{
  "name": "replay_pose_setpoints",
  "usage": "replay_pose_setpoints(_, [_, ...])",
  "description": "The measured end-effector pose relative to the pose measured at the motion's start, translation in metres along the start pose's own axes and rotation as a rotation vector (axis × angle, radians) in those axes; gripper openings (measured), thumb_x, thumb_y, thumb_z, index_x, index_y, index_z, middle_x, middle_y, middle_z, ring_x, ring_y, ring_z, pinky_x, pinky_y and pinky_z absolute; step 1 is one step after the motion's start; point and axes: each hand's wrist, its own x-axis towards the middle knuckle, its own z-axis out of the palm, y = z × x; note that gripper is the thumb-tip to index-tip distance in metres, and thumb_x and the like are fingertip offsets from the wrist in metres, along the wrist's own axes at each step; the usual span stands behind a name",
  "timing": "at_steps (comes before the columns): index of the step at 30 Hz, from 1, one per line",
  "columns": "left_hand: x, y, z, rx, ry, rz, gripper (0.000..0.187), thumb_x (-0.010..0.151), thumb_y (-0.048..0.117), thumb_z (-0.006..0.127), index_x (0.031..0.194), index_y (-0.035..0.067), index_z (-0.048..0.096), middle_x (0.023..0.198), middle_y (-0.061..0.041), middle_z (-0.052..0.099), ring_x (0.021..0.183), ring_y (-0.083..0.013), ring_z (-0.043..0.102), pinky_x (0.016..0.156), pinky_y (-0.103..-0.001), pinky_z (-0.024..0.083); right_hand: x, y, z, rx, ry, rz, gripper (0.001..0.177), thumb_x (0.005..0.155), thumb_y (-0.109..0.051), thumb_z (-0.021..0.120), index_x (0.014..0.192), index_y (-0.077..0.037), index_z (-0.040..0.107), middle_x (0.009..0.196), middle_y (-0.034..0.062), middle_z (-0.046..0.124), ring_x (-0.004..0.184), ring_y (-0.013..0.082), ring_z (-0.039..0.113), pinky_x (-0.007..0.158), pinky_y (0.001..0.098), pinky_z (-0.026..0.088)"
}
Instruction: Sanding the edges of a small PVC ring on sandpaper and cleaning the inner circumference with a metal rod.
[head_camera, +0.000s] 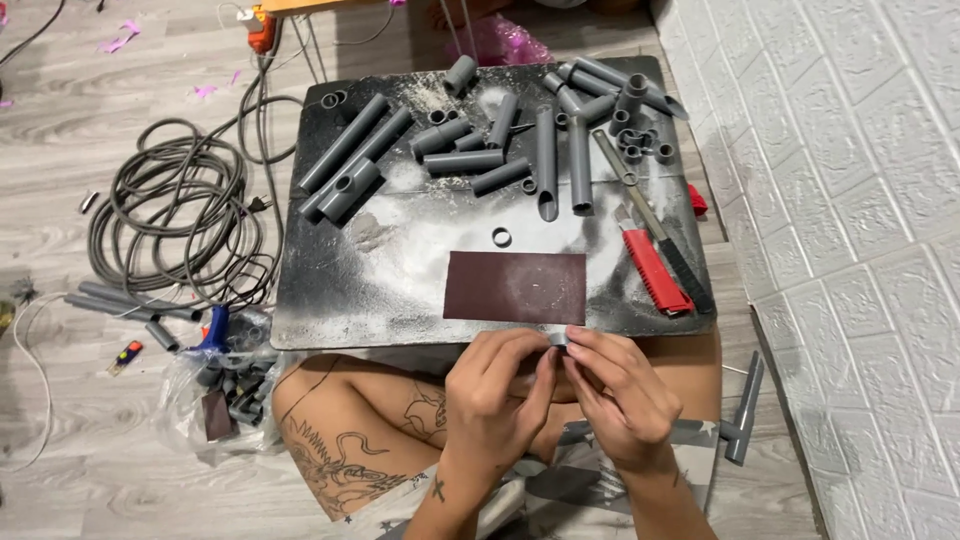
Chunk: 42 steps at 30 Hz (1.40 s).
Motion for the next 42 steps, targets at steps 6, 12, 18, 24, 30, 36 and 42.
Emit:
replay_pose_setpoints(6, [-0.004,-0.012,-0.002,0.123,-0.113,-0.005,0.012,0.083,0.004,0.068,0.092,0.002,0.062,0.084,-0.009,0.065,0.066,-0.0244,0.058,0.065,-0.034,0.049,-0.004,0.005,-0.001,0.028,-0.158,-0.007,0.028,0.074,0.011,0.077,0.101,0.006,0.072,0.114,0.0152,0.074,0.102,0.0271,0.072,0.093,0.0339,0.060])
replay_pose_setpoints(12, [-0.018,-0.030,0.002,0.178,-0.238,-0.112,0.008,0.086,0.008,0.062,0.090,0.004,0.056,0.079,-0.010,0.061,0.059,-0.0277,0.057,0.058,-0.038,0.046,-0.010,0.010,0.003,0.054,-0.250,0.015,0.032,0.073,0.010,0.075,0.105,0.006,0.073,0.117,0.0163,0.073,0.100,0.0271,0.072,0.089,0.0333,0.061])
replay_pose_setpoints(18, [-0.024,-0.050,-0.004,0.153,-0.242,-0.318,0.015,0.098,0.015,0.057,0.088,0.003,0.058,0.068,-0.013,0.066,0.050,-0.0285,0.060,0.051,-0.042,0.048,-0.020,0.031,0.010,-0.013,-0.324,0.038,0.038,0.073,0.003,0.078,0.111,0.003,0.072,0.113,0.0124,0.076,0.101,0.0244,0.072,0.089,0.0326,0.061])
replay_pose_setpoints(24, [-0.037,-0.089,-0.020,0.173,-0.091,-0.393,0.046,0.102,0.025,0.052,0.061,0.005,0.059,0.045,-0.003,0.050,0.036,-0.0150,0.036,0.038,-0.033,0.030,-0.025,0.036,0.015,0.016,-0.369,0.149,0.039,0.075,0.002,0.075,0.113,0.000,0.071,0.111,0.0095,0.076,0.100,0.0223,0.068,0.088,0.0324,0.057])
replay_pose_setpoints(30, [-0.069,-0.139,-0.057,0.295,-0.075,-0.271,0.057,0.081,-0.015,0.052,0.129,0.014,0.063,0.115,-0.001,0.076,0.096,-0.0130,0.066,0.108,-0.038,0.025,-0.024,0.048,0.025,-0.049,-0.430,0.064,0.040,0.076,0.005,0.068,0.115,0.000,0.071,0.116,0.0073,0.075,0.100,0.0239,0.063,0.098,0.0343,0.052])
replay_pose_setpoints(36, [-0.124,-0.186,-0.120,0.513,0.150,-0.213,0.029,0.089,0.000,0.062,0.117,-0.005,0.066,0.122,-0.023,0.070,0.121,-0.0357,0.063,0.117,-0.051,0.039,-0.018,0.050,0.040,-0.084,-0.508,0.019,0.044,0.073,0.005,0.066,0.116,-0.002,0.071,0.118,0.0047,0.074,0.106,0.0282,0.058,0.096,0.0361,0.052])
replay_pose_setpoints(42, [-0.173,-0.165,-0.165,0.650,0.163,-0.784,0.024,0.102,0.015,0.060,0.110,-0.006,0.068,0.099,-0.018,0.072,0.078,-0.0309,0.064,0.066,-0.039,0.049,-0.020,0.055,0.055,-0.114,-0.545,-0.013,0.043,0.075,0.000,0.067,0.118,-0.006,0.070,0.121,0.0007,0.073,0.106,0.0265,0.056,0.096,0.0376,0.048])
